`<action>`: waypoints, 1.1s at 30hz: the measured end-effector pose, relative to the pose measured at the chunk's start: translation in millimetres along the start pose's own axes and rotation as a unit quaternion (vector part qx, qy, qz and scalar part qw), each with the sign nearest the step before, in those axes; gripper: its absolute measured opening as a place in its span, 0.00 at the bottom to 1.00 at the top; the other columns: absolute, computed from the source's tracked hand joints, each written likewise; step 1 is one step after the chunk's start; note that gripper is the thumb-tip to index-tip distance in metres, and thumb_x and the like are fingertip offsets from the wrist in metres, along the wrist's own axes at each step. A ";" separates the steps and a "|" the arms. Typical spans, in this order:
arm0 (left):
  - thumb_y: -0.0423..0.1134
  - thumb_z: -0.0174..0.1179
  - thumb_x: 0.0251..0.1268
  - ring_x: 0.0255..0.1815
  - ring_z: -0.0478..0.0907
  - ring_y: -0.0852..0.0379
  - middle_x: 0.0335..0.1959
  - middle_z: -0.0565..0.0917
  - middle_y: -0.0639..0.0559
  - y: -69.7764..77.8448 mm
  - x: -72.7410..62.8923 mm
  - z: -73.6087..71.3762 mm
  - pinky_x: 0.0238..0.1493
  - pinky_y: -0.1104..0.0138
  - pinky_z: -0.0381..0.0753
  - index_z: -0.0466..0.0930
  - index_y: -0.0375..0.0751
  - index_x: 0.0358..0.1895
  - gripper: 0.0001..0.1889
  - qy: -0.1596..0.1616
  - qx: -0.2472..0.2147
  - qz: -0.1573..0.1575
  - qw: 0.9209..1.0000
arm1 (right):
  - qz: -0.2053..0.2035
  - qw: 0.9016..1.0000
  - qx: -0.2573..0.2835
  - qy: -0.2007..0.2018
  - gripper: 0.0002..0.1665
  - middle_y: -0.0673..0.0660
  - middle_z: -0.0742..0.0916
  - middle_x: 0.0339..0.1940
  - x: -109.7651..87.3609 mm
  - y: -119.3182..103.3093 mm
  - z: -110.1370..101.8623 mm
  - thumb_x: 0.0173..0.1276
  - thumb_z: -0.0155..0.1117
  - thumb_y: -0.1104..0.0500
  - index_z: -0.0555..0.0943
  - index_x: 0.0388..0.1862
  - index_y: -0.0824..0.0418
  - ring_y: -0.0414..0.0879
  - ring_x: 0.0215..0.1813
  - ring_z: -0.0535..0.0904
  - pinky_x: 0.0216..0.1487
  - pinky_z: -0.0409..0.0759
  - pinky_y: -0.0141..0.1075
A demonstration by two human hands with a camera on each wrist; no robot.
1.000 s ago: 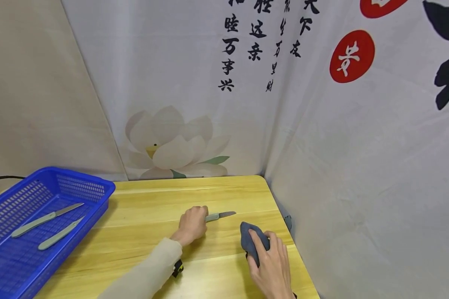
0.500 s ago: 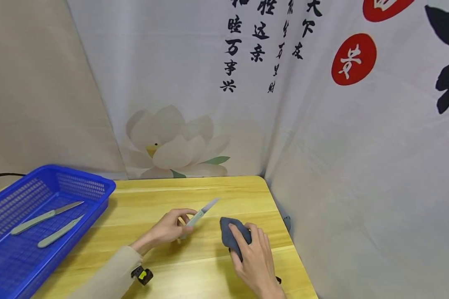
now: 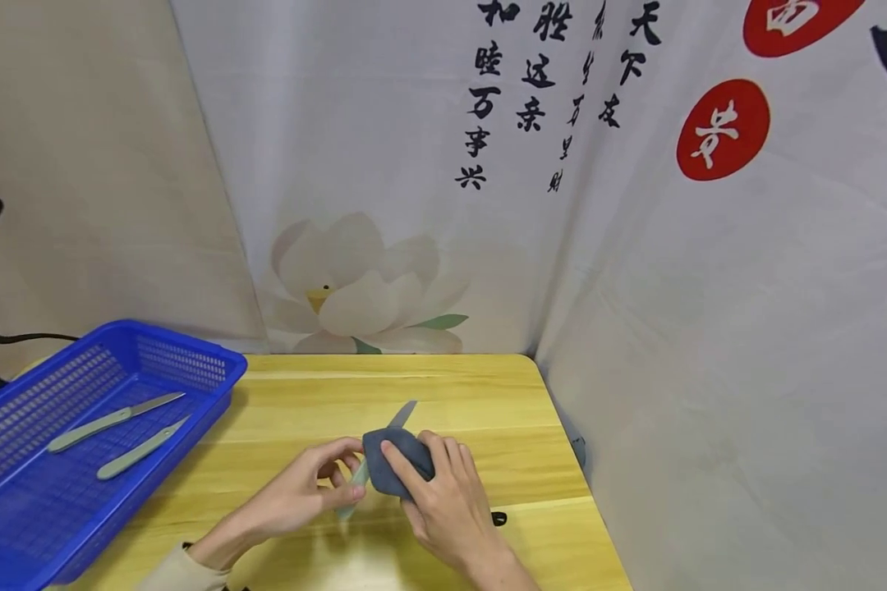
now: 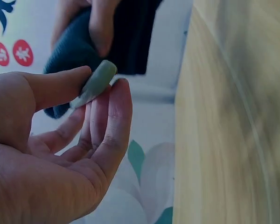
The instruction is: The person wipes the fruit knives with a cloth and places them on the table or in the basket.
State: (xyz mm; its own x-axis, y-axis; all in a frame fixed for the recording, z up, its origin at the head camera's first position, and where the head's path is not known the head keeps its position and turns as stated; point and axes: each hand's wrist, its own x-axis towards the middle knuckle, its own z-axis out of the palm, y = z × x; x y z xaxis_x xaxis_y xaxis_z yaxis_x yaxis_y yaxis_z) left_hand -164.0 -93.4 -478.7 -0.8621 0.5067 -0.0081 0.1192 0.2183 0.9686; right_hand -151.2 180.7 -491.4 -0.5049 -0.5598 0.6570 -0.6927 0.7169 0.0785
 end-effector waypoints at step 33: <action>0.36 0.71 0.77 0.43 0.82 0.57 0.53 0.81 0.41 9.1 -43.2 4.1 0.38 0.68 0.84 0.77 0.33 0.78 0.30 0.039 -0.035 -0.033 0.998 | 0.071 0.995 -0.022 0.062 0.41 0.70 0.85 0.60 16.0 26.9 -8.0 0.67 0.71 0.60 0.81 0.82 0.49 0.61 0.51 0.81 0.49 0.79 0.53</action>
State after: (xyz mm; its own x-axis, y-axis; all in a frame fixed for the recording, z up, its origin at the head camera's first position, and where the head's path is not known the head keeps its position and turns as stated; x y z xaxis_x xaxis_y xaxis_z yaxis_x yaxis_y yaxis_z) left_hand -123.7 -109.9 -470.5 -0.9029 0.4261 -0.0562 0.0285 0.1899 0.9814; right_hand -173.7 194.3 -472.8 -0.5260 -0.3985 0.7514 -0.5947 0.8039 0.0101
